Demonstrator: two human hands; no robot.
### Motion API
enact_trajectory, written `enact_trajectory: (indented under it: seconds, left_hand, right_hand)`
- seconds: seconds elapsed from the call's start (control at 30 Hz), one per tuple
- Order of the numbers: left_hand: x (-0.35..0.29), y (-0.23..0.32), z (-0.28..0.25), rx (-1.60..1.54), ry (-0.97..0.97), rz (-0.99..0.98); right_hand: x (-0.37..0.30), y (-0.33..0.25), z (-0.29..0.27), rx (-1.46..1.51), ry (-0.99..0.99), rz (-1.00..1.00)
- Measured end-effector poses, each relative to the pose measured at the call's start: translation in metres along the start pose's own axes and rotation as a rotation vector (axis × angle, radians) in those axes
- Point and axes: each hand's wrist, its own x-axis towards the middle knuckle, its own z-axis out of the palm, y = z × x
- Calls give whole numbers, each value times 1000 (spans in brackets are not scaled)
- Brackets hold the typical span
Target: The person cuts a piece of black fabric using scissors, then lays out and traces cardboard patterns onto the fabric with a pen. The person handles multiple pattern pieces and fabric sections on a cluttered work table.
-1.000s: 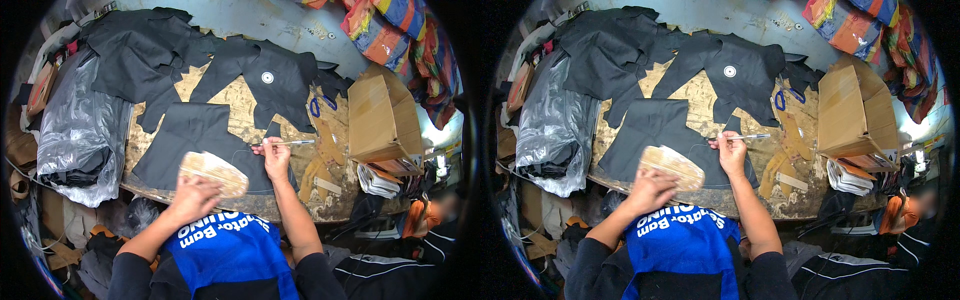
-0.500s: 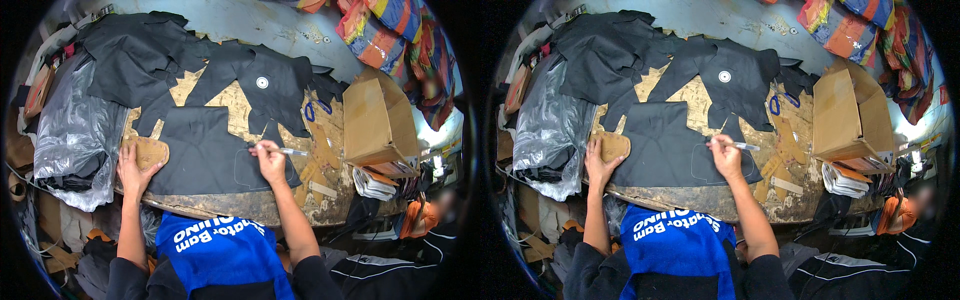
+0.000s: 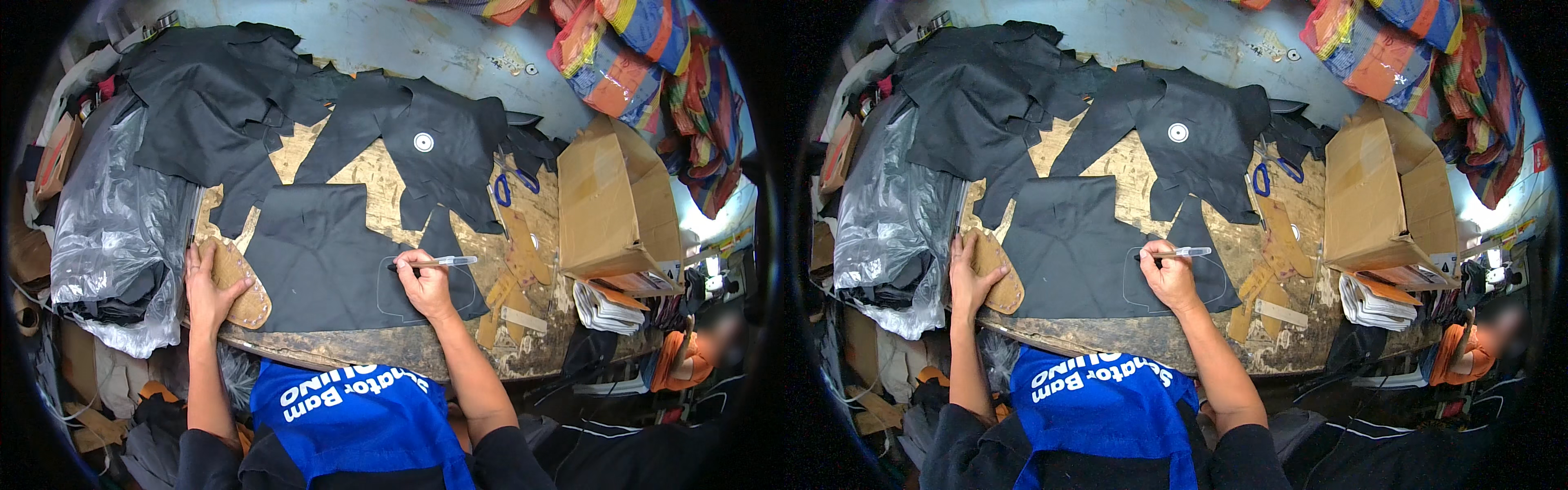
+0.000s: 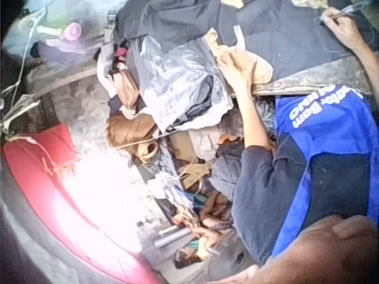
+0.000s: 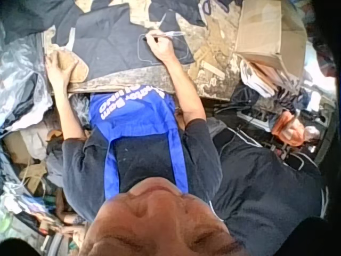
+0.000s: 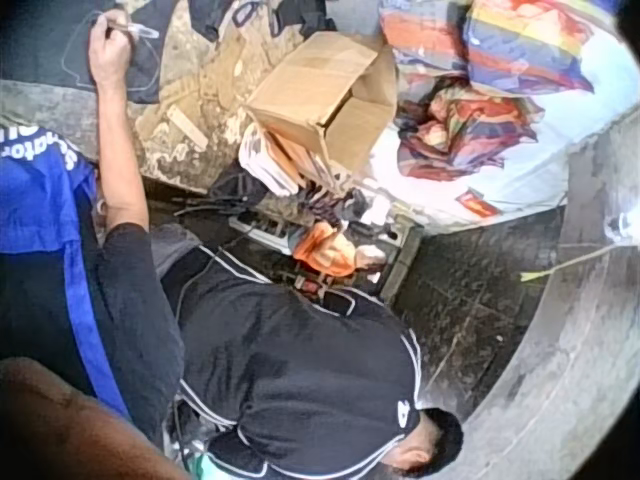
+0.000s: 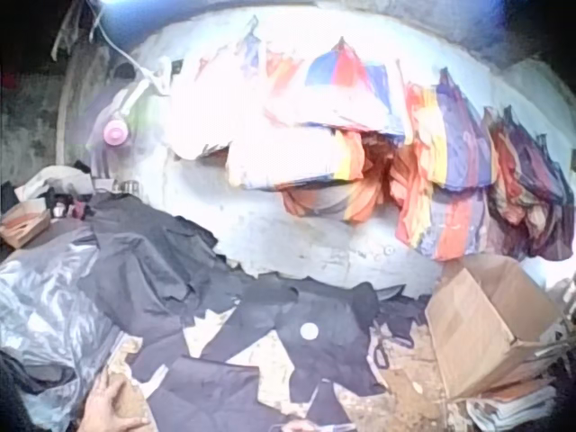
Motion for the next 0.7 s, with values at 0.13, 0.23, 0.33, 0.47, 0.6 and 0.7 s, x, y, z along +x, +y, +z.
enact_trajectory:
  seconds: [0.13,0.23,0.33,0.47,0.6,0.7]
  left_hand:
    - [6,11,-14,37,-66,-17]
    - [11,17,-23,-43,-87,-57]
    - [17,19,-34,-174,-42,-117]
    - [19,20,-52,-697,-113,-214]
    - [17,38,-49,-1266,-114,-204]
    - [16,56,-41,-1489,-142,-214]
  right_hand:
    - [1,-1,-1,12,-4,15]
    - [1,-1,-1,13,-14,25]
    - [0,-1,-1,22,27,46]
    - [-1,-2,0,-32,30,12]
    - [0,-2,2,19,38,78]
    - [0,-1,1,16,20,112]
